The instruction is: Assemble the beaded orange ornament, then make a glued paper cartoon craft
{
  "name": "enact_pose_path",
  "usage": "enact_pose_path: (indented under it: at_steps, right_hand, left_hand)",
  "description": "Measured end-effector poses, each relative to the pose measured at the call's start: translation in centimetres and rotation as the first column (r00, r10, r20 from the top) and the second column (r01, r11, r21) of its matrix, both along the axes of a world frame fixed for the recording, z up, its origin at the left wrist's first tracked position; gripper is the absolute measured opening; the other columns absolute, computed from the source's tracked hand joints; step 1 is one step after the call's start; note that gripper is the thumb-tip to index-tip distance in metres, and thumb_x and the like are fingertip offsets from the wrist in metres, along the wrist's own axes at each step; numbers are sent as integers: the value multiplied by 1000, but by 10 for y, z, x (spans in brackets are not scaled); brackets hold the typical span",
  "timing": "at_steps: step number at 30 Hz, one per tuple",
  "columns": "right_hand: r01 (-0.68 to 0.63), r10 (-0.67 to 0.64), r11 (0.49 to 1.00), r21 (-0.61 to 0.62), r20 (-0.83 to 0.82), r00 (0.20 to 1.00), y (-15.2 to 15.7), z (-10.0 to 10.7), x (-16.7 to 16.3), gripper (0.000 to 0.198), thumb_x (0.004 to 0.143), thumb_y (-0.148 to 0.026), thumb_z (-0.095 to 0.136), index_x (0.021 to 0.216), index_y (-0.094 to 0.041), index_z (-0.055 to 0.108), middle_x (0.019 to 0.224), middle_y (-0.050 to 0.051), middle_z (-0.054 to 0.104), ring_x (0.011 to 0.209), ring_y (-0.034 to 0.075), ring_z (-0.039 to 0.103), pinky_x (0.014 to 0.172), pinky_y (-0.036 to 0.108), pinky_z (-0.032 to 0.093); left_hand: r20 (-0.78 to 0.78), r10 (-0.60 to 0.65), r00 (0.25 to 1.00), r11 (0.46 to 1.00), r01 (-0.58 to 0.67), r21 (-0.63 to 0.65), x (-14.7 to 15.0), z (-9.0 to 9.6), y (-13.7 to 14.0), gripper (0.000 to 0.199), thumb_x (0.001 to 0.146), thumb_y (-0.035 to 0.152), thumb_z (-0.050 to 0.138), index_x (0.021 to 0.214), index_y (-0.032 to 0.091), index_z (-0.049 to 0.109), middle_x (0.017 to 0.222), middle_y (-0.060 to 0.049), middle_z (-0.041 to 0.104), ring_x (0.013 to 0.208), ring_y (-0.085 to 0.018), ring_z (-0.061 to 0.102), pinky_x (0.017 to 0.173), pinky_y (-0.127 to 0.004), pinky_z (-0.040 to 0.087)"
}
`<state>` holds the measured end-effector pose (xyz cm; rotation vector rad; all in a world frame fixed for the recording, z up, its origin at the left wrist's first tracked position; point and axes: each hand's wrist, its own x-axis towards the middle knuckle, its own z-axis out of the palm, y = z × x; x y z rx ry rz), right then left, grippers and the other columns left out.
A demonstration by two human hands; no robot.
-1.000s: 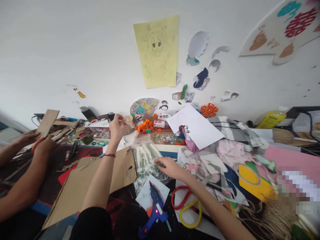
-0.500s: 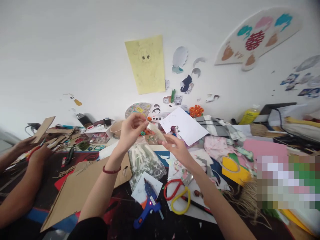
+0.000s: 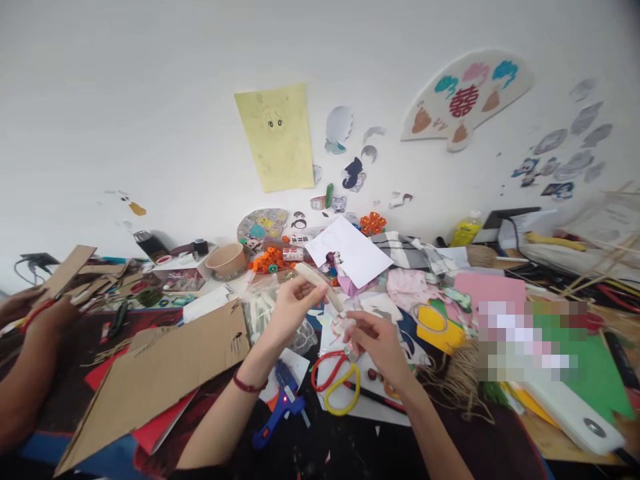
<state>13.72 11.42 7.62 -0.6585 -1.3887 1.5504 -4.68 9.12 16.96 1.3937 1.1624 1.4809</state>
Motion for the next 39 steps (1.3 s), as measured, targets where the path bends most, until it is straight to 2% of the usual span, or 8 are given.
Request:
enact_pose_path:
  at_steps: [3,8,15,20,24,31,35,39]
  right_hand:
    - [15,-15,999,-32,8,1000,-7,-13,9,33,84,-39,74,108,-17,69,72,3,73,51,12,60,55,26,48]
    - [67,-67,998,-3,48,997,-12,-20,17,23,87,-39,70,86,-17,74,71,4,72,54,12,61,54,24,46]
    - [120,-123,992,42,60,991,-14,-20,13,22,88,-41,68,87,-20,75,72,3,70,51,13,57,48,25,47]
    - [154,-158,987,52,88,984,-11,-30,15,21,87,-39,69,84,-20,76,70,3,70,50,12,55,40,22,40]
    - [121,-125,992,41,104,987,-7,-41,18,26,88,-40,69,76,-18,73,67,3,68,44,10,49,36,21,36]
    - [67,-66,998,-12,77,995,-4,-55,20,26,88,-42,68,92,-18,72,69,3,69,43,9,48,38,22,35]
    - [66,-67,997,-39,-25,997,-7,-61,23,31,85,-42,71,105,-18,71,74,5,71,44,10,51,40,23,34]
    - [105,-107,993,-57,-36,994,-10,-62,23,24,86,-40,71,92,-17,72,69,4,68,44,10,50,42,24,37]
  left_hand:
    - [30,53,998,999,-52,-8,9,-13,1,27,83,39,73,88,13,70,76,-4,68,67,-11,59,61,-21,45]
    - [70,92,993,995,-95,41,13,-18,2,25,84,39,72,89,15,71,74,-3,67,64,-10,57,59,-21,43]
    - [-7,38,999,999,-38,-38,20,-27,-4,31,85,44,69,99,17,70,92,-8,73,74,-16,63,64,-26,50]
    - [-28,27,999,995,-30,-99,26,-33,-5,32,82,48,71,80,16,69,80,-7,73,68,-17,65,60,-27,51]
    - [-43,-4,999,992,-2,-130,29,-39,-5,33,79,49,73,72,17,68,69,-5,69,61,-16,62,56,-27,49]
    - [-53,-8,999,987,0,-159,32,-45,-7,36,80,52,72,73,17,68,64,-4,68,59,-15,59,57,-26,46]
    - [-124,21,992,989,-39,-139,35,-47,-7,36,80,53,71,72,17,67,64,-5,69,58,-16,59,55,-27,44]
    - [-215,11,977,993,-35,-111,36,-50,-7,35,82,50,69,72,18,67,65,-5,69,61,-17,60,58,-28,46]
